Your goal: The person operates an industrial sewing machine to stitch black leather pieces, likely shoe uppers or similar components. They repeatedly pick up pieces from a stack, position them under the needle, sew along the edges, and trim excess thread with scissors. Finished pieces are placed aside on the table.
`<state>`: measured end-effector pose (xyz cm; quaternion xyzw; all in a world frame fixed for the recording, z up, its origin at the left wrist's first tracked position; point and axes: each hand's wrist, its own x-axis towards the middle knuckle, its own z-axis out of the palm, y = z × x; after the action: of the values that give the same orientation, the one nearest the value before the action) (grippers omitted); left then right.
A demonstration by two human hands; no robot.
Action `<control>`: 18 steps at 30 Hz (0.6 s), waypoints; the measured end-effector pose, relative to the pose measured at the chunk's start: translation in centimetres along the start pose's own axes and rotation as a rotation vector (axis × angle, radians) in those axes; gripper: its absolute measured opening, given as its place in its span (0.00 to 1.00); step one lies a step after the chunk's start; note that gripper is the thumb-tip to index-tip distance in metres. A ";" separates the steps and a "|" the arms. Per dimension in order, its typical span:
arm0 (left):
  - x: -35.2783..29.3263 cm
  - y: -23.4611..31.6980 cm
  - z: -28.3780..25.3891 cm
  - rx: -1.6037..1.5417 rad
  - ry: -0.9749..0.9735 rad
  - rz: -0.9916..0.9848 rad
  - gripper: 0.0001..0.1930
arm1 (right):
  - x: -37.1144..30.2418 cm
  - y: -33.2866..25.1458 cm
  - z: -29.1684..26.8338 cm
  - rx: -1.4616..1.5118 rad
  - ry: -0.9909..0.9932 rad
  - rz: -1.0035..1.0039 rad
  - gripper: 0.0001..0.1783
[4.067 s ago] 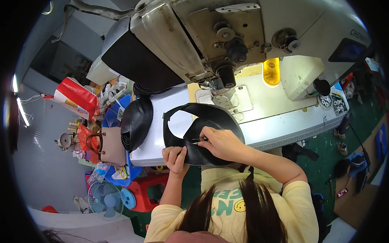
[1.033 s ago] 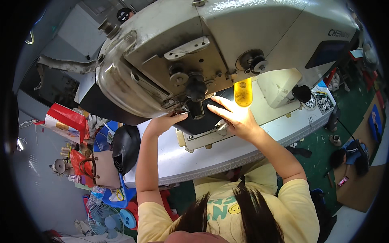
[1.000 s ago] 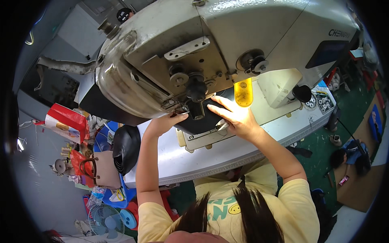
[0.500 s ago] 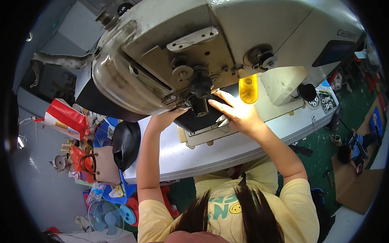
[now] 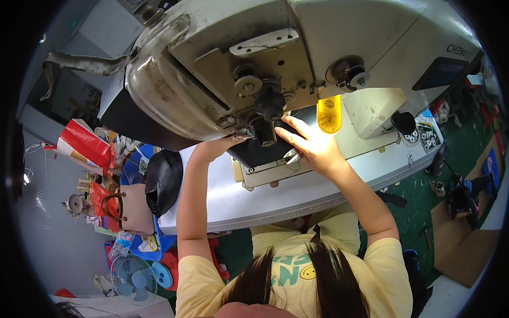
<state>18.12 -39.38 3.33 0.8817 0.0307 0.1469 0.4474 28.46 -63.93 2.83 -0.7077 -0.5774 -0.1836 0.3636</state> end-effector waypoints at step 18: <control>-6.1 5.3 7.6 -0.425 0.284 -0.291 0.15 | -5.8 -1.2 5.1 1.258 -0.290 0.876 0.09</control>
<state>14.07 -49.64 1.90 0.7251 0.1877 0.2061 0.6297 24.95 -64.09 -4.10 -0.5489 -0.2826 0.4331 0.6567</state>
